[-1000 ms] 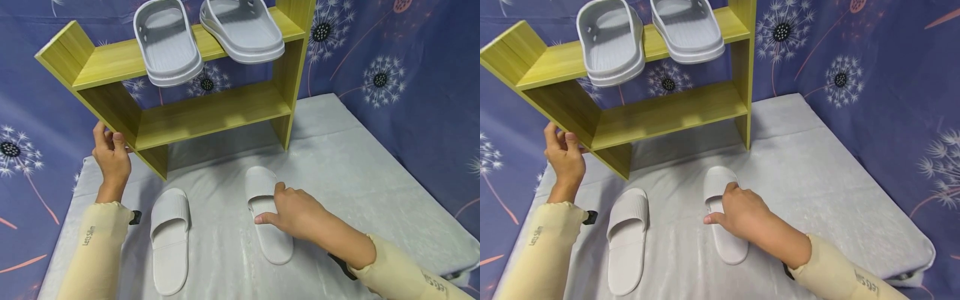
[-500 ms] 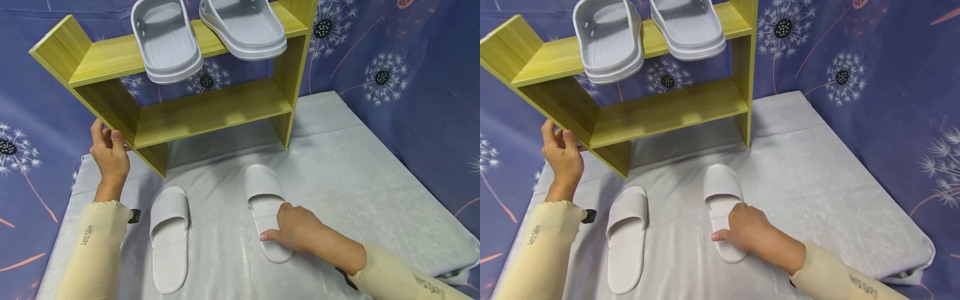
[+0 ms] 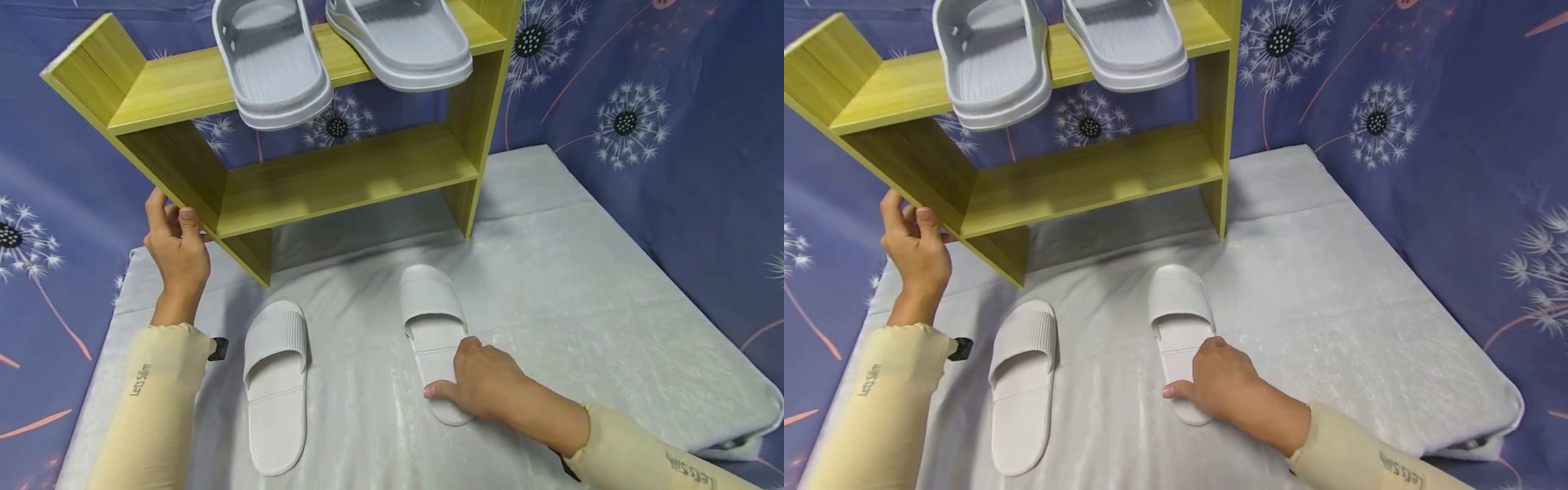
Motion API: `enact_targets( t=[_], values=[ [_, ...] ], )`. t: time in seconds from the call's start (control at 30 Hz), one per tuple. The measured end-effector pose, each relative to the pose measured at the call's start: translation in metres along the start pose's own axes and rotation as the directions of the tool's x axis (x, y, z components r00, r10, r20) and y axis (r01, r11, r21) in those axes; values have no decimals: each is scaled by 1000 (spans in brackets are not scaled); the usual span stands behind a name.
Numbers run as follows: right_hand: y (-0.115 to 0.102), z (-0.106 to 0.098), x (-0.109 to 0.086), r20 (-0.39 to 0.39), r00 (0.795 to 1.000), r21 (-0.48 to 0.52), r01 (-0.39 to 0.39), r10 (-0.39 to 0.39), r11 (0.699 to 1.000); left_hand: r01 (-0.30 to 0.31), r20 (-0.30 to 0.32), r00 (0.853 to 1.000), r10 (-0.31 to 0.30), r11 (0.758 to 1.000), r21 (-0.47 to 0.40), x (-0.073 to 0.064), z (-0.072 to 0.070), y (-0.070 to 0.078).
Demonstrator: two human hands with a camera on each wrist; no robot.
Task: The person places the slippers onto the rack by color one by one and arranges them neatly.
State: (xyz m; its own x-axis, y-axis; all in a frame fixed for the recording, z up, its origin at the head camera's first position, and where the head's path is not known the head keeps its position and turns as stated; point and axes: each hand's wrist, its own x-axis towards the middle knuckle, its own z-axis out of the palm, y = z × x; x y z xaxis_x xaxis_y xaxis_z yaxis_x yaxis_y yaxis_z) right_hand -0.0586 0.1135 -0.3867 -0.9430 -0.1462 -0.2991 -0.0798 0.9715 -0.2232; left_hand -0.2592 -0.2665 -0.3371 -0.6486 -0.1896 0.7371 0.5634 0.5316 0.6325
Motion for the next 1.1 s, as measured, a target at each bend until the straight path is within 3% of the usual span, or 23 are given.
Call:
enact_targets(
  t=[0.2, 0.53, 0.97, 1.1],
  values=[
    [-2, 7, 2, 35, 999, 4, -17, 16, 1000, 3, 6, 1000, -3, 1000, -27, 0, -1, 0],
    [-6, 18, 4, 9, 1000, -68, -17, 17, 998, 0, 18, 1000, 0, 1000, -30, 0, 1, 0],
    [-18, 33, 9, -122, 991, -150, -81, 63, 985, 1, -6, 1000, -2, 996, -86, 2, 3, 1],
    [-21, 33, 9, -130, 990, -165, -81, 60, 983, 15, -7, 1000, -16, 994, -109, 2, 3, 1]
  ],
)
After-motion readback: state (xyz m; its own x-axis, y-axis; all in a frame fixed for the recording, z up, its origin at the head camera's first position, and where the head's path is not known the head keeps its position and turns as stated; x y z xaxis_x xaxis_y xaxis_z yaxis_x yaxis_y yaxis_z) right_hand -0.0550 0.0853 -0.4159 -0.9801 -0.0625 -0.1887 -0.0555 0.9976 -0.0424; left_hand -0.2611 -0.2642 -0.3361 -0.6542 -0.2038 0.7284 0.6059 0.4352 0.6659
